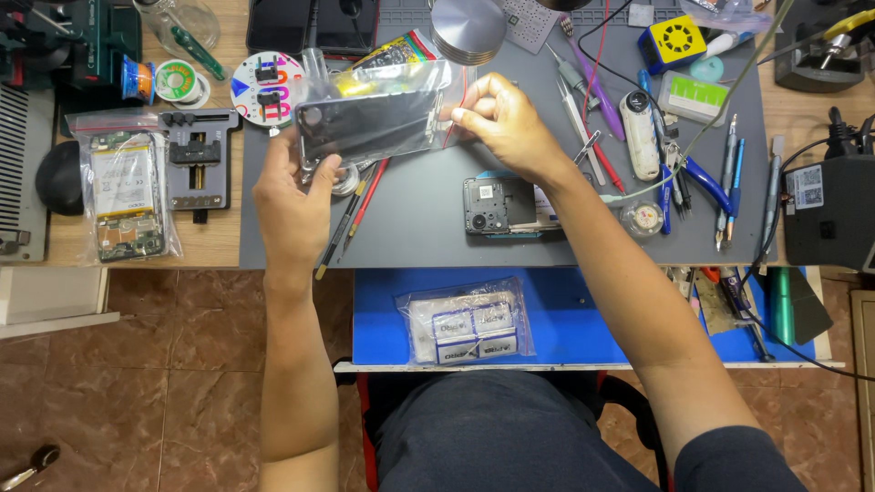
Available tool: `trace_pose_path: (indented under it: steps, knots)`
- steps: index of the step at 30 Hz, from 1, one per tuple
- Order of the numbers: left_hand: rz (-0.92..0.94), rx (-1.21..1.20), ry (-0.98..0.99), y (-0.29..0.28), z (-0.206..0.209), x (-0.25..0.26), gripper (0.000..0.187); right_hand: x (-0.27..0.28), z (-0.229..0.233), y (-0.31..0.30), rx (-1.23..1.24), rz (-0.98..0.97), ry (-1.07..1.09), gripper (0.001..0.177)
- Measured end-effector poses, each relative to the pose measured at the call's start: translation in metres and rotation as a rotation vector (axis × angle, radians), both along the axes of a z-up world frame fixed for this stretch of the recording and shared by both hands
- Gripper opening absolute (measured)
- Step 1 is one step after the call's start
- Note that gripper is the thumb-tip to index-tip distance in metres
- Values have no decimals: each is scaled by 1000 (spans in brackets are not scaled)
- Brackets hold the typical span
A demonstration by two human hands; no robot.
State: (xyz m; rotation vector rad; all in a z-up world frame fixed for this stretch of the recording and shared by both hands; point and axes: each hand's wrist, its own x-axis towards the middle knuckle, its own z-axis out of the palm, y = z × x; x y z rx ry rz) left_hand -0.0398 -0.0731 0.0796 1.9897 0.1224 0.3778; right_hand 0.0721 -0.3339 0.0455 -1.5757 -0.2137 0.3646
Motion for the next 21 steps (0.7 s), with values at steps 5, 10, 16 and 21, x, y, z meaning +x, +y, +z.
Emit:
trace_pose_path:
  steps: [5,10,16,21]
  knots:
    - [86,32,-19,-2,-6,3,13,-4,9,-2,-178,44,-41,14]
    - [121,-11,-14,-6,-11,4,18,-6,4,0,-107,119,24,8]
    - [59,11,-168,-13,-10,1,11,-5,-5,-2,-201,148,-103,16]
    - [76,42,-207,-15,-5,0,13,6,-24,-8,-260,162,-156,21]
